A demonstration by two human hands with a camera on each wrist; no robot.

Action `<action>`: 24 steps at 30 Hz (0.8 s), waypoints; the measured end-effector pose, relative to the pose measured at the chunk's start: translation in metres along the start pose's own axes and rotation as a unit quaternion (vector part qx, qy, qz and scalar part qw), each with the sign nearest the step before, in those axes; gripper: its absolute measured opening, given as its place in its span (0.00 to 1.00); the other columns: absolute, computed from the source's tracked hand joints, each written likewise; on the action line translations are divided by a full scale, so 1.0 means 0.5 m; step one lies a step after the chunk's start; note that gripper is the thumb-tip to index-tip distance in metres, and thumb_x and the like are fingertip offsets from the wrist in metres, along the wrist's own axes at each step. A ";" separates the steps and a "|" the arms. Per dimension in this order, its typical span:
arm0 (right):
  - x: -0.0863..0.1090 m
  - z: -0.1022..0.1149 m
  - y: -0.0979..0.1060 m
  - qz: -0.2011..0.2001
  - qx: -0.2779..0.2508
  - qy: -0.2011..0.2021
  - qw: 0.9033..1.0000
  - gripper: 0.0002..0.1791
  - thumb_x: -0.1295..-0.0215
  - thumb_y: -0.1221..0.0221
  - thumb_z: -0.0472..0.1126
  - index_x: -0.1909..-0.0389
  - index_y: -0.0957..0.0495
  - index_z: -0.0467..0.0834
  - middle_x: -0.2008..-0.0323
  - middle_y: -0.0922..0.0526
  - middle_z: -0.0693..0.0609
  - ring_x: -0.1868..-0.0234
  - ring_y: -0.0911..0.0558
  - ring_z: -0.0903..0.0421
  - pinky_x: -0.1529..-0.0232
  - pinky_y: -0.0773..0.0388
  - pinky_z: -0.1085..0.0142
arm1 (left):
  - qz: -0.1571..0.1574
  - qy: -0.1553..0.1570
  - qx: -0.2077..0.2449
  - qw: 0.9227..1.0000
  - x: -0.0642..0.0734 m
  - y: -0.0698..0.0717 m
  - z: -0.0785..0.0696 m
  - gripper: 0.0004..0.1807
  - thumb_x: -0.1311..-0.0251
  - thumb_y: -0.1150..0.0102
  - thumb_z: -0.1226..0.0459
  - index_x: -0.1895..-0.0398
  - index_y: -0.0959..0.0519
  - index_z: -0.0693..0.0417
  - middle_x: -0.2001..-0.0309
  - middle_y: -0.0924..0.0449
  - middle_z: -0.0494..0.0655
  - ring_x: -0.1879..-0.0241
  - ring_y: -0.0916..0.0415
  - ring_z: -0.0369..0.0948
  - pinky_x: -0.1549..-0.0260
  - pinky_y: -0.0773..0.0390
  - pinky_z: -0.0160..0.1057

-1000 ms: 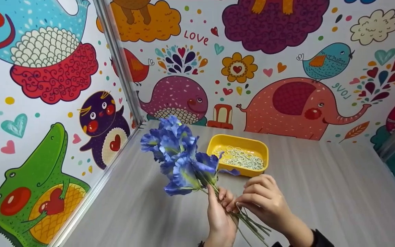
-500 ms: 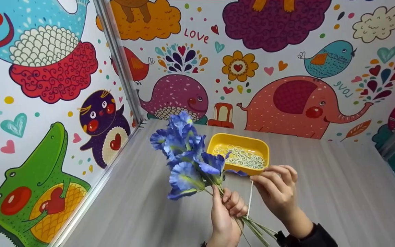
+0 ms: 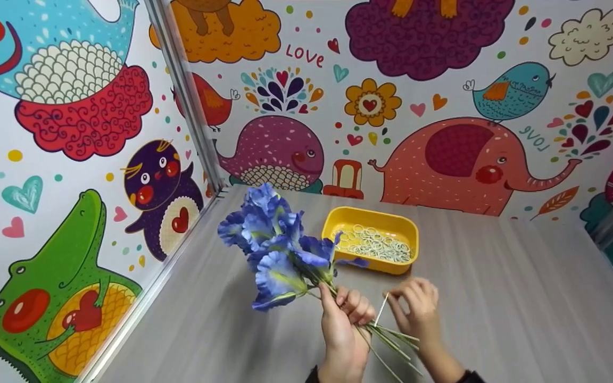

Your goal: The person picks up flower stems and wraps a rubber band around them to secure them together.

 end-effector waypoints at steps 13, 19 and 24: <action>0.084 0.066 -0.001 0.019 -0.061 -0.105 0.992 0.21 0.30 0.45 0.53 0.76 0.22 0.41 0.79 0.25 0.53 0.68 0.31 0.58 0.59 0.41 0.69 | -0.045 -0.091 -0.014 0.995 -0.053 0.021 -0.003 0.26 0.27 0.81 0.42 0.79 0.49 0.47 0.81 0.57 0.40 0.84 0.55 0.34 0.76 0.53 0.34; 0.043 0.135 0.034 -0.053 -0.067 -0.068 0.994 0.24 0.31 0.43 0.47 0.83 0.25 0.35 0.85 0.32 0.50 0.75 0.34 0.56 0.61 0.38 0.70 | -0.051 -0.125 -0.006 0.991 -0.077 0.028 0.006 0.26 0.26 0.80 0.43 0.79 0.50 0.48 0.81 0.57 0.42 0.84 0.56 0.34 0.76 0.55 0.34; 0.030 0.171 0.059 -0.093 -0.026 -0.057 0.994 0.26 0.31 0.42 0.47 0.88 0.25 0.35 0.88 0.36 0.52 0.77 0.37 0.58 0.67 0.40 0.71 | -0.055 -0.145 0.004 0.988 -0.094 0.038 0.017 0.26 0.25 0.80 0.45 0.81 0.49 0.47 0.82 0.57 0.40 0.85 0.56 0.33 0.79 0.55 0.32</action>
Point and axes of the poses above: each hand's wrist, its own x-axis away from the middle knuckle, its own y-axis out of the back of the hand, z = x × y, the point moved 7 cm from there along -x, towards the middle knuckle
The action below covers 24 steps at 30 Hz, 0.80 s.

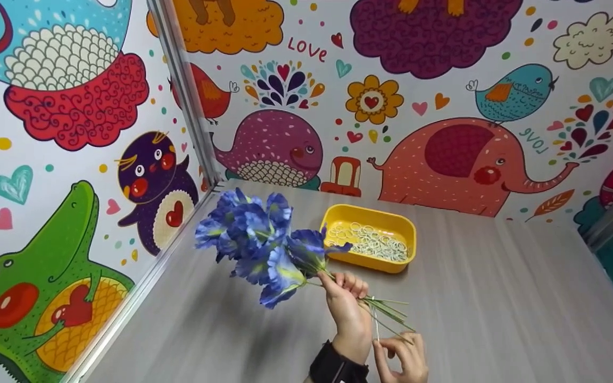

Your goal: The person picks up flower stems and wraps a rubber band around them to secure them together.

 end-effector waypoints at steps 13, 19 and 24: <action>-0.006 0.002 0.019 -0.021 0.100 0.136 0.985 0.26 0.32 0.42 0.47 0.90 0.23 0.42 0.91 0.41 0.56 0.86 0.44 0.56 0.74 0.51 0.63 | -0.010 -0.014 -0.020 1.000 -0.009 0.008 0.014 0.26 0.25 0.78 0.47 0.82 0.48 0.47 0.83 0.57 0.39 0.86 0.57 0.32 0.81 0.54 0.32; -0.036 0.008 0.014 -0.022 0.090 0.175 0.980 0.24 0.33 0.42 0.44 0.90 0.22 0.40 0.90 0.37 0.54 0.84 0.43 0.55 0.70 0.50 0.60 | 0.033 -0.044 -0.037 0.998 -0.008 0.003 0.019 0.25 0.25 0.79 0.47 0.81 0.49 0.47 0.83 0.58 0.39 0.86 0.58 0.32 0.81 0.58 0.33; -0.068 0.014 0.006 -0.020 0.093 0.203 0.974 0.22 0.32 0.42 0.40 0.87 0.20 0.39 0.89 0.33 0.51 0.81 0.40 0.51 0.67 0.47 0.57 | 0.058 -0.055 -0.030 0.996 -0.008 -0.004 0.024 0.25 0.26 0.79 0.47 0.81 0.48 0.46 0.83 0.57 0.38 0.85 0.59 0.32 0.81 0.60 0.34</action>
Point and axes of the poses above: each hand's wrist, its own x-axis away from the middle knuckle, its own y-axis out of the back of the hand, z = x × y, the point moved 7 cm from there along -x, towards the middle knuckle
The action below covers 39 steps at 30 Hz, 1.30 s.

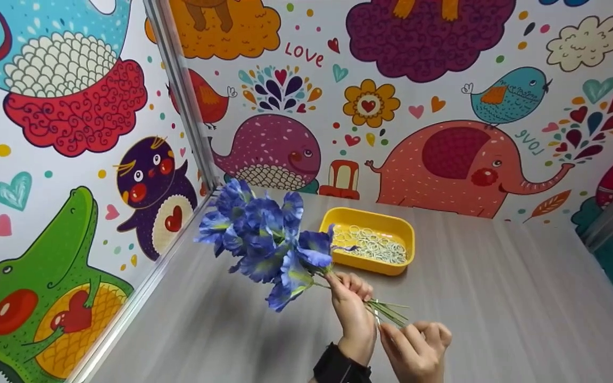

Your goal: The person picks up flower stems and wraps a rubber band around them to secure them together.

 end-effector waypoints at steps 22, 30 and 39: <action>-0.069 -0.094 -0.032 0.057 0.023 0.046 0.997 0.19 0.35 0.44 0.37 0.87 0.23 0.39 0.87 0.30 0.49 0.78 0.31 0.46 0.66 0.42 0.50 | 0.053 0.143 -0.122 0.981 0.027 0.028 0.068 0.27 0.29 0.81 0.42 0.80 0.44 0.47 0.83 0.45 0.37 0.84 0.46 0.31 0.79 0.39 0.31; -0.069 -0.160 -0.035 0.105 0.027 0.001 0.994 0.20 0.33 0.45 0.42 0.85 0.22 0.40 0.85 0.27 0.48 0.75 0.29 0.45 0.64 0.42 0.47 | 0.051 0.199 -0.098 0.974 0.044 0.028 0.063 0.27 0.31 0.83 0.41 0.80 0.44 0.46 0.83 0.47 0.37 0.83 0.48 0.32 0.77 0.41 0.32; -0.014 -0.238 -0.058 0.206 -0.020 -0.120 0.971 0.21 0.32 0.45 0.52 0.80 0.19 0.42 0.85 0.33 0.54 0.71 0.31 0.49 0.60 0.42 0.47 | 0.066 0.256 -0.042 0.963 0.059 0.008 0.043 0.27 0.30 0.88 0.43 0.81 0.46 0.46 0.83 0.51 0.38 0.84 0.50 0.33 0.78 0.48 0.31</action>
Point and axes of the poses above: each hand's wrist, its own x-axis away from the middle knuckle, its own y-axis out of the back of the hand, z = x × y, the point moved 7 cm from there along -x, towards the middle knuckle
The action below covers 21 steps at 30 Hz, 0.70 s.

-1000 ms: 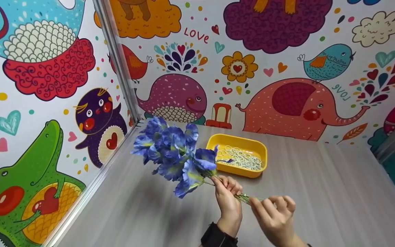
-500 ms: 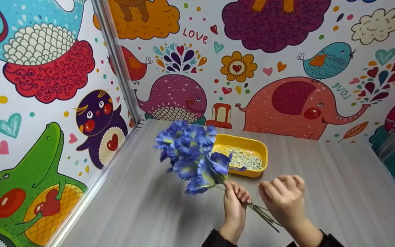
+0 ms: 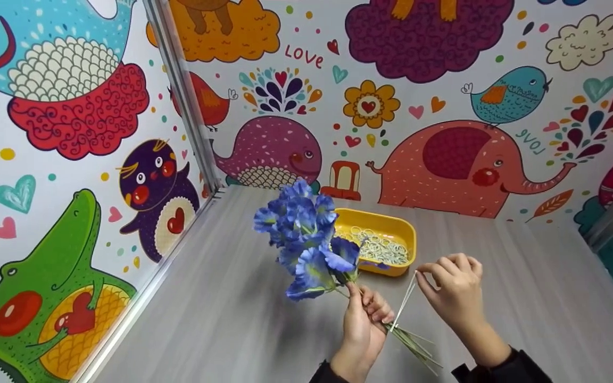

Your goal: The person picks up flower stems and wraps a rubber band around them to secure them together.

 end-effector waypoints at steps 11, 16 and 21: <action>0.083 -0.021 -0.057 0.022 -0.006 -0.062 0.998 0.10 0.63 0.32 0.30 0.80 0.22 0.44 0.85 0.33 0.55 0.73 0.32 0.55 0.64 0.40 0.54 | -0.003 0.003 0.061 0.998 -0.003 -0.013 -0.029 0.28 0.29 0.86 0.44 0.82 0.44 0.46 0.83 0.50 0.37 0.85 0.48 0.32 0.75 0.53 0.32; 0.106 -0.002 -0.078 0.037 -0.019 -0.103 0.994 0.11 0.62 0.33 0.29 0.80 0.24 0.44 0.84 0.33 0.54 0.72 0.33 0.55 0.65 0.42 0.58 | -0.018 -0.005 0.100 0.995 -0.010 -0.017 -0.039 0.28 0.28 0.84 0.44 0.82 0.43 0.46 0.83 0.50 0.38 0.85 0.48 0.31 0.76 0.52 0.31; 0.132 0.028 -0.098 0.058 -0.013 -0.158 0.986 0.11 0.62 0.33 0.30 0.81 0.25 0.44 0.83 0.28 0.53 0.70 0.32 0.53 0.65 0.42 0.59 | -0.023 -0.041 0.124 0.991 -0.021 -0.019 -0.055 0.28 0.28 0.83 0.44 0.82 0.44 0.46 0.82 0.51 0.37 0.84 0.49 0.31 0.76 0.50 0.30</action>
Point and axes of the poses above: each hand's wrist, its own x-axis away from the middle knuckle, its own y-axis out of the back of the hand, z = x × y, the point moved 7 cm from there along -x, towards the middle knuckle
